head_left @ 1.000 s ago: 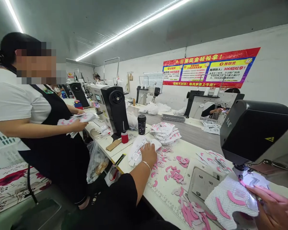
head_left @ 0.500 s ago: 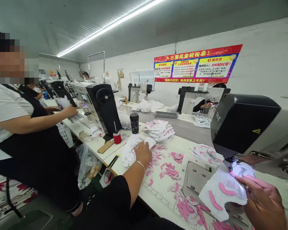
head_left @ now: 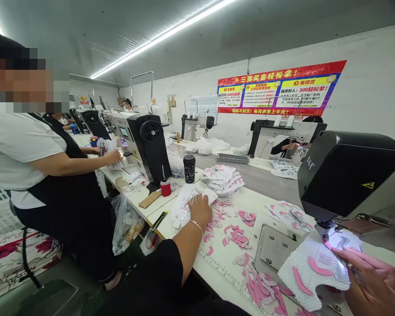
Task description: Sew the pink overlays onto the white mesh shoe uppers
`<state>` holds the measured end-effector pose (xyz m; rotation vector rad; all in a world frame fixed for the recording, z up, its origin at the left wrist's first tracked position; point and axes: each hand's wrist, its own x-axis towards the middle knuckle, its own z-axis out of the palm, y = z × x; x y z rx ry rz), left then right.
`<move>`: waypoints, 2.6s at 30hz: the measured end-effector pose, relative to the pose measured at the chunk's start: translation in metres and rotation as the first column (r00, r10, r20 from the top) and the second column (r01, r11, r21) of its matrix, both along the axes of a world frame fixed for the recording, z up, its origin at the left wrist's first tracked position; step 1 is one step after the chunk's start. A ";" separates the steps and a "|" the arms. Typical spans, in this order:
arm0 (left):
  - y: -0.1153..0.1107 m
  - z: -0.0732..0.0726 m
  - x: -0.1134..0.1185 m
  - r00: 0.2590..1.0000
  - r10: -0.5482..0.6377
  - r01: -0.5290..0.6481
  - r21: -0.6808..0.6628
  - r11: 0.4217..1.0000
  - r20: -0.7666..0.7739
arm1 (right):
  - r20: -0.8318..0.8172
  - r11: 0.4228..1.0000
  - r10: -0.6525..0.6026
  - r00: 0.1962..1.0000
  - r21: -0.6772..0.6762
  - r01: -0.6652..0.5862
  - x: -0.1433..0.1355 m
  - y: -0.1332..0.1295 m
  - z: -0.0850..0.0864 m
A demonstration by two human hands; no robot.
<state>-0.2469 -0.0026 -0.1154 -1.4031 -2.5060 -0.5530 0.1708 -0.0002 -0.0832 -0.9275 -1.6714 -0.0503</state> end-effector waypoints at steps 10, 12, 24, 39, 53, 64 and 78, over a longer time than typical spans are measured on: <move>0.000 0.002 -0.001 1.000 -0.017 0.018 0.033 0.999 -0.017 | 0.073 0.998 -0.057 0.996 0.012 0.056 -0.005 -0.005 0.000; 0.000 0.002 -0.002 1.000 -0.020 0.021 0.039 0.999 -0.018 | 0.076 0.998 -0.056 0.996 0.026 0.054 -0.005 -0.005 0.000; 0.001 0.003 -0.004 1.000 -0.025 0.024 0.044 0.999 0.012 | 0.081 0.996 -0.073 0.994 0.052 0.069 -0.005 -0.005 -0.002; 0.005 0.004 -0.008 0.999 -0.022 0.019 0.064 0.998 0.048 | 0.104 0.996 -0.058 0.993 0.071 0.051 -0.006 -0.006 0.001; 0.004 0.022 0.000 0.996 -0.084 0.083 0.027 0.996 0.015 | 0.165 0.996 -0.065 0.984 0.078 0.053 -0.011 -0.007 0.019; 0.002 0.099 0.134 0.363 -0.439 0.545 0.195 0.816 0.822 | 0.277 1.000 0.011 0.961 0.003 -0.012 -0.001 -0.011 0.036; 0.012 0.122 0.233 -0.338 -0.176 0.571 0.350 0.742 0.925 | 0.337 0.999 0.032 0.941 0.003 -0.035 0.004 -0.007 0.035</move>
